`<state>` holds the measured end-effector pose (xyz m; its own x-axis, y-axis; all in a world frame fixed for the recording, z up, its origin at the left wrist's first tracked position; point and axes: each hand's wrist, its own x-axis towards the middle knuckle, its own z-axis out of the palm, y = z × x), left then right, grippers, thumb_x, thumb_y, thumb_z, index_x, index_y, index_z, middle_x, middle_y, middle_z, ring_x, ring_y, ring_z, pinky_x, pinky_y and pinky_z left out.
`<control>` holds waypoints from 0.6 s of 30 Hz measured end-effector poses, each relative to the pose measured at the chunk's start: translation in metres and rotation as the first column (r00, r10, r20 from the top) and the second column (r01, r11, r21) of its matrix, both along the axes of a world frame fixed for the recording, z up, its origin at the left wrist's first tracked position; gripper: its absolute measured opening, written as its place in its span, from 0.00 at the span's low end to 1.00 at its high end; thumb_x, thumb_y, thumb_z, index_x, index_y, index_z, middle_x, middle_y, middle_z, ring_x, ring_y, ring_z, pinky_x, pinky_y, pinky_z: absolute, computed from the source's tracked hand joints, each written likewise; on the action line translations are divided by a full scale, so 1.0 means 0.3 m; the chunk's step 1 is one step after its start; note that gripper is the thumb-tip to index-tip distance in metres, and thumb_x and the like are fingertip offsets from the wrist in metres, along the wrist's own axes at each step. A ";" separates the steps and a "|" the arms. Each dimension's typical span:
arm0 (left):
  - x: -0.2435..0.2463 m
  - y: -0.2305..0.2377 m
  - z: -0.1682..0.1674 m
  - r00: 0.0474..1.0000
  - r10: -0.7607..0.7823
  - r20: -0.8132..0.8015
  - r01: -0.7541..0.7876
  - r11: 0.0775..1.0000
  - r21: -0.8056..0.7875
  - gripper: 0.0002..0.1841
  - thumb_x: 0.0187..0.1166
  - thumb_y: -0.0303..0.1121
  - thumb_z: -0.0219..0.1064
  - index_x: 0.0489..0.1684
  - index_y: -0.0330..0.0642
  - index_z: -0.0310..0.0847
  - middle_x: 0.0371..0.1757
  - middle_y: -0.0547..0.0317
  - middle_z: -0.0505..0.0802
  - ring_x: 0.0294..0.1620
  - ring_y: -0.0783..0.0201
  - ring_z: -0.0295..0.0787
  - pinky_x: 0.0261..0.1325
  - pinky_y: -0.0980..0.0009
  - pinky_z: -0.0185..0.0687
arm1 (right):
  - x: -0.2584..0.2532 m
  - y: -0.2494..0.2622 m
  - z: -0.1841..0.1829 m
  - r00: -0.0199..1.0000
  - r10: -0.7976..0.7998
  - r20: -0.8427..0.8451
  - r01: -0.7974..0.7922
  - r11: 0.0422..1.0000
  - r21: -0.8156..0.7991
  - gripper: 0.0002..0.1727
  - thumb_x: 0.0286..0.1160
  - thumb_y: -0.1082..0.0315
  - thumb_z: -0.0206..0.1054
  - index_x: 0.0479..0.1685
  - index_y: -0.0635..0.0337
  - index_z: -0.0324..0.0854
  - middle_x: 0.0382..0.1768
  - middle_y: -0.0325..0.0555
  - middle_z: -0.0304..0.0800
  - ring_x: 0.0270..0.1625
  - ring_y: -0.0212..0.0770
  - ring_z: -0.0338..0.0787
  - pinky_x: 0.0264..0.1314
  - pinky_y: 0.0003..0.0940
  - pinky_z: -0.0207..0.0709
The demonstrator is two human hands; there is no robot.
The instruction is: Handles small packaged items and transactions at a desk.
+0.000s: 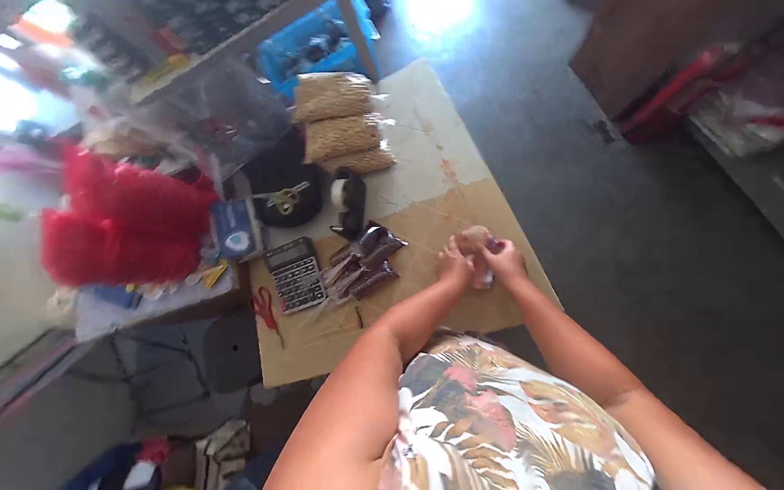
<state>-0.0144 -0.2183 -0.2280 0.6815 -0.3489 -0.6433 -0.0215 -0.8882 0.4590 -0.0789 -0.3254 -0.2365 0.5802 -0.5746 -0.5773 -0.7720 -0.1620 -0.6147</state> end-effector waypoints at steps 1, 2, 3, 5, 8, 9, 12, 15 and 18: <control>-0.003 -0.010 0.004 0.997 0.073 -0.040 -0.074 0.997 -0.008 0.41 0.84 0.40 0.65 0.95 0.39 0.48 0.81 0.33 0.78 0.80 0.39 0.77 0.79 0.42 0.74 | 0.009 0.011 0.002 0.999 0.045 -0.016 -0.045 0.999 -0.017 0.36 0.78 0.50 0.71 0.76 0.70 0.73 0.67 0.70 0.84 0.73 0.64 0.83 0.78 0.62 0.71; -0.008 -0.015 0.016 0.985 0.151 -0.086 -0.154 0.988 -0.029 0.41 0.83 0.38 0.66 0.94 0.39 0.49 0.79 0.33 0.80 0.79 0.39 0.79 0.78 0.43 0.75 | 0.018 0.024 0.007 0.996 0.082 -0.024 -0.083 0.996 -0.033 0.35 0.78 0.52 0.72 0.75 0.71 0.74 0.68 0.70 0.84 0.74 0.64 0.83 0.79 0.61 0.70; -0.015 -0.017 0.033 0.967 0.216 -0.133 -0.225 0.973 -0.058 0.40 0.82 0.36 0.66 0.93 0.37 0.51 0.78 0.33 0.81 0.77 0.40 0.81 0.77 0.42 0.77 | 0.027 0.038 0.012 0.993 0.113 -0.034 -0.115 0.992 -0.048 0.33 0.78 0.55 0.73 0.73 0.72 0.75 0.67 0.71 0.84 0.73 0.65 0.83 0.79 0.62 0.70; -0.022 -0.007 0.077 0.936 0.269 -0.227 -0.292 0.953 -0.079 0.37 0.80 0.31 0.67 0.89 0.32 0.54 0.77 0.32 0.81 0.77 0.40 0.81 0.78 0.43 0.77 | 0.037 0.056 0.016 0.985 0.166 -0.055 -0.169 0.983 -0.066 0.27 0.79 0.61 0.71 0.68 0.75 0.79 0.66 0.74 0.84 0.73 0.66 0.82 0.78 0.63 0.69; -0.025 0.042 0.145 0.907 0.252 -0.337 -0.295 0.952 -0.083 0.24 0.82 0.29 0.64 0.76 0.27 0.73 0.73 0.32 0.84 0.77 0.42 0.81 0.76 0.43 0.77 | 0.014 0.081 0.020 0.990 0.142 0.013 -0.142 0.990 -0.015 0.21 0.79 0.67 0.70 0.60 0.78 0.82 0.62 0.76 0.85 0.68 0.67 0.84 0.74 0.65 0.69; -0.028 0.064 0.139 0.907 0.243 -0.345 -0.294 0.950 -0.104 0.22 0.82 0.30 0.64 0.74 0.30 0.76 0.73 0.33 0.84 0.76 0.42 0.81 0.75 0.43 0.77 | -0.003 0.092 0.017 0.993 0.100 0.068 -0.103 0.994 0.031 0.20 0.79 0.67 0.70 0.59 0.78 0.82 0.59 0.74 0.86 0.63 0.63 0.86 0.70 0.63 0.73; -0.028 0.140 0.093 0.954 0.190 -0.233 -0.247 0.938 -0.244 0.24 0.78 0.30 0.70 0.73 0.36 0.80 0.75 0.34 0.81 0.78 0.39 0.77 0.78 0.41 0.74 | -0.057 0.123 0.011 0.979 -0.033 0.200 -0.008 0.979 0.202 0.18 0.81 0.65 0.69 0.61 0.69 0.79 0.38 0.49 0.85 0.32 0.33 0.80 0.38 0.35 0.77; -0.042 0.228 0.110 0.973 0.148 -0.176 -0.215 0.856 -0.470 0.22 0.78 0.31 0.73 0.67 0.28 0.80 0.65 0.31 0.87 0.66 0.40 0.85 0.70 0.45 0.79 | -0.089 0.170 0.049 0.922 -0.241 0.303 0.061 0.863 0.502 0.03 0.86 0.70 0.60 0.50 0.54 0.76 0.19 0.26 0.76 0.10 0.18 0.59 0.11 0.15 0.54; -0.084 0.319 0.181 0.980 0.118 -0.158 -0.188 0.800 -0.569 0.22 0.84 0.23 0.65 0.75 0.23 0.72 0.68 0.26 0.86 0.70 0.38 0.84 0.77 0.45 0.75 | -0.081 0.245 0.117 0.854 -0.342 0.393 0.010 0.765 0.644 0.07 0.90 0.72 0.54 0.46 0.51 0.75 0.20 0.25 0.81 0.10 0.17 0.62 0.11 0.13 0.56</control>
